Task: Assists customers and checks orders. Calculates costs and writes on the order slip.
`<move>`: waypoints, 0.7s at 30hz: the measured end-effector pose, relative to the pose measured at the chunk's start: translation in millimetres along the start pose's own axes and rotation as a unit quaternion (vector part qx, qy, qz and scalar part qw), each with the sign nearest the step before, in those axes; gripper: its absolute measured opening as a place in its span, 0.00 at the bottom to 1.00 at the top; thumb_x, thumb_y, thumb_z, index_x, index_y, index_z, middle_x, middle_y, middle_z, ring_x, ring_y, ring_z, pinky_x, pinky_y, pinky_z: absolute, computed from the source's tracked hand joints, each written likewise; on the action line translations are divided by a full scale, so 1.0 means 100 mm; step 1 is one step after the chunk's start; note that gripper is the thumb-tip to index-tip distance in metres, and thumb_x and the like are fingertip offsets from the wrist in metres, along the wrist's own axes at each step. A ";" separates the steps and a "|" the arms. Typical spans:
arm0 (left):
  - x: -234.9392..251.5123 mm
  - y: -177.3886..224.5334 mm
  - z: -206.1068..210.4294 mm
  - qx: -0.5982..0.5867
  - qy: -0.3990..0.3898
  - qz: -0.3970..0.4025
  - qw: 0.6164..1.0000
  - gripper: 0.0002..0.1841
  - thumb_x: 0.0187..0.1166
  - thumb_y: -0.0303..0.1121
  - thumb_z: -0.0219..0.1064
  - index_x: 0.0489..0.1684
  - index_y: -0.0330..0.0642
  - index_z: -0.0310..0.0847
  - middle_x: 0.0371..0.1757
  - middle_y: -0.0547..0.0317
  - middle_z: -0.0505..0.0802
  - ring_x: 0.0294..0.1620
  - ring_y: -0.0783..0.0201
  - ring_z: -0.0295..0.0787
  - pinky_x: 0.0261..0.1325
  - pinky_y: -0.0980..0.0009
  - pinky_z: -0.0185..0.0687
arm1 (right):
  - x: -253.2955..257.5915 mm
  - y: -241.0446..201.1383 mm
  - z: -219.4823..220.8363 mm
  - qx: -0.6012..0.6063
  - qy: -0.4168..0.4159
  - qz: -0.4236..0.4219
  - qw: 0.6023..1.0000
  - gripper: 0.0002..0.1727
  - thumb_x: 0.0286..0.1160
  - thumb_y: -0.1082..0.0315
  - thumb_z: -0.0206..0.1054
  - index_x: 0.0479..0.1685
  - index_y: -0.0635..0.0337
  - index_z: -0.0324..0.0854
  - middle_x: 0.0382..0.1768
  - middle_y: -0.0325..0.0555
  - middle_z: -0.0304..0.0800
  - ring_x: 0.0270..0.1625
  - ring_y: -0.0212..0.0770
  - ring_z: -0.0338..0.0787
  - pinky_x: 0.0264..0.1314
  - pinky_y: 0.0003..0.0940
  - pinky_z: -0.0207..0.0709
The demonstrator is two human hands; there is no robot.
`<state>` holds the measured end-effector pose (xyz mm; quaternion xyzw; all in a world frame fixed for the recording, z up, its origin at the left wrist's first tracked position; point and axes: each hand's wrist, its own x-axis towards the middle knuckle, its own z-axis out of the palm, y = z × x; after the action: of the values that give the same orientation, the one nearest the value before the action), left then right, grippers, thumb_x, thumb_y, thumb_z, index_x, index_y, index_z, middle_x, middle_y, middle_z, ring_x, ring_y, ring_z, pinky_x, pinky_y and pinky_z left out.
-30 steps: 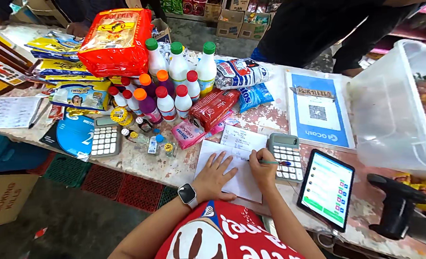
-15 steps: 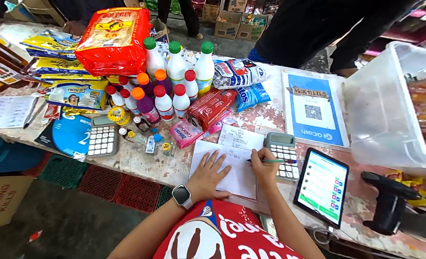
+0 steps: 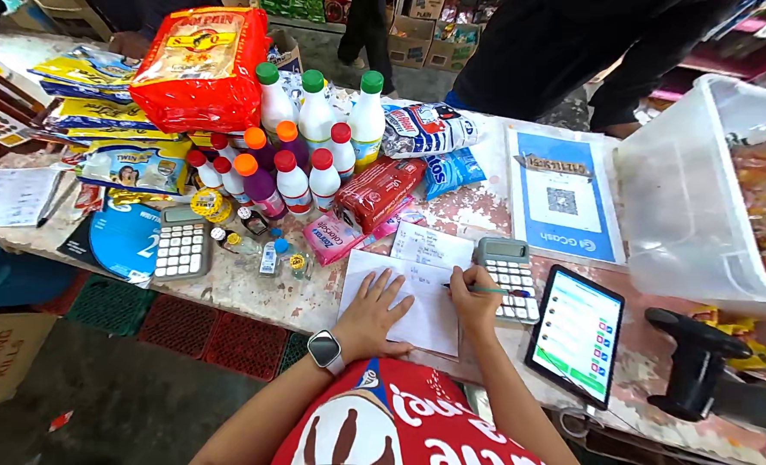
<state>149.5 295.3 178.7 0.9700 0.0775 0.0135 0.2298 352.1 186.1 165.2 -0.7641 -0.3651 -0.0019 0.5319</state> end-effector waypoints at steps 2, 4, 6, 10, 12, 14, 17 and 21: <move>0.00 0.00 0.00 0.002 -0.003 0.000 1.000 0.45 0.73 0.70 0.61 0.86 0.50 0.70 0.91 0.40 0.64 0.94 0.34 0.48 0.90 0.32 0.41 | 0.00 0.00 0.00 -0.004 0.004 -0.008 1.000 0.18 0.72 0.73 0.64 0.13 0.61 0.66 0.16 0.35 0.67 0.19 0.20 0.69 0.25 0.12 0.63; 0.00 0.00 0.01 0.002 0.000 0.001 1.000 0.45 0.73 0.71 0.61 0.86 0.50 0.70 0.91 0.39 0.65 0.94 0.34 0.48 0.89 0.31 0.42 | -0.01 -0.01 0.00 -0.012 0.012 -0.016 1.000 0.18 0.70 0.75 0.63 0.12 0.61 0.64 0.15 0.36 0.65 0.21 0.21 0.66 0.26 0.14 0.59; 0.00 0.00 0.00 0.003 -0.002 -0.001 1.000 0.45 0.73 0.71 0.61 0.86 0.50 0.70 0.91 0.39 0.65 0.94 0.34 0.48 0.89 0.32 0.42 | -0.01 -0.01 0.00 -0.003 0.015 -0.005 1.000 0.18 0.71 0.74 0.64 0.13 0.61 0.66 0.15 0.35 0.67 0.20 0.20 0.68 0.25 0.13 0.62; 0.00 0.00 0.01 0.009 0.003 0.003 1.000 0.45 0.72 0.71 0.61 0.86 0.50 0.70 0.91 0.39 0.65 0.94 0.34 0.49 0.89 0.32 0.42 | -0.02 0.01 0.02 -0.012 0.027 -0.018 0.999 0.19 0.71 0.75 0.63 0.12 0.62 0.64 0.15 0.38 0.65 0.21 0.23 0.68 0.26 0.15 0.61; 0.00 -0.01 0.01 0.010 0.005 0.004 1.000 0.45 0.73 0.71 0.60 0.86 0.50 0.70 0.91 0.39 0.65 0.94 0.33 0.49 0.89 0.32 0.42 | -0.01 0.01 0.03 -0.027 0.035 -0.028 0.999 0.19 0.70 0.75 0.63 0.11 0.62 0.64 0.14 0.38 0.65 0.20 0.23 0.67 0.25 0.15 0.59; 0.00 -0.01 0.01 0.010 0.006 0.004 1.000 0.45 0.72 0.71 0.61 0.86 0.50 0.70 0.91 0.39 0.66 0.93 0.34 0.50 0.89 0.32 0.43 | -0.01 0.00 0.02 -0.035 0.037 -0.027 0.998 0.19 0.70 0.75 0.63 0.11 0.61 0.63 0.14 0.37 0.64 0.20 0.22 0.66 0.25 0.15 0.58; 0.00 -0.01 0.01 0.004 -0.001 0.001 1.000 0.45 0.73 0.72 0.60 0.86 0.51 0.69 0.91 0.39 0.65 0.94 0.34 0.48 0.90 0.32 0.41 | -0.02 -0.02 0.02 -0.041 0.043 -0.024 0.998 0.19 0.69 0.76 0.63 0.10 0.62 0.63 0.14 0.37 0.64 0.20 0.23 0.66 0.25 0.15 0.57; 0.00 -0.02 0.02 0.004 0.010 0.005 1.000 0.45 0.73 0.71 0.61 0.85 0.51 0.71 0.90 0.39 0.66 0.93 0.34 0.50 0.89 0.32 0.43 | -0.01 -0.02 0.03 -0.052 0.057 -0.026 0.997 0.19 0.70 0.75 0.64 0.11 0.64 0.65 0.14 0.40 0.66 0.20 0.24 0.67 0.25 0.16 0.59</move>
<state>149.6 295.9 175.8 0.9711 0.0751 0.0245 0.2250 349.0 188.2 164.6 -0.7798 -0.3531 -0.0788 0.5109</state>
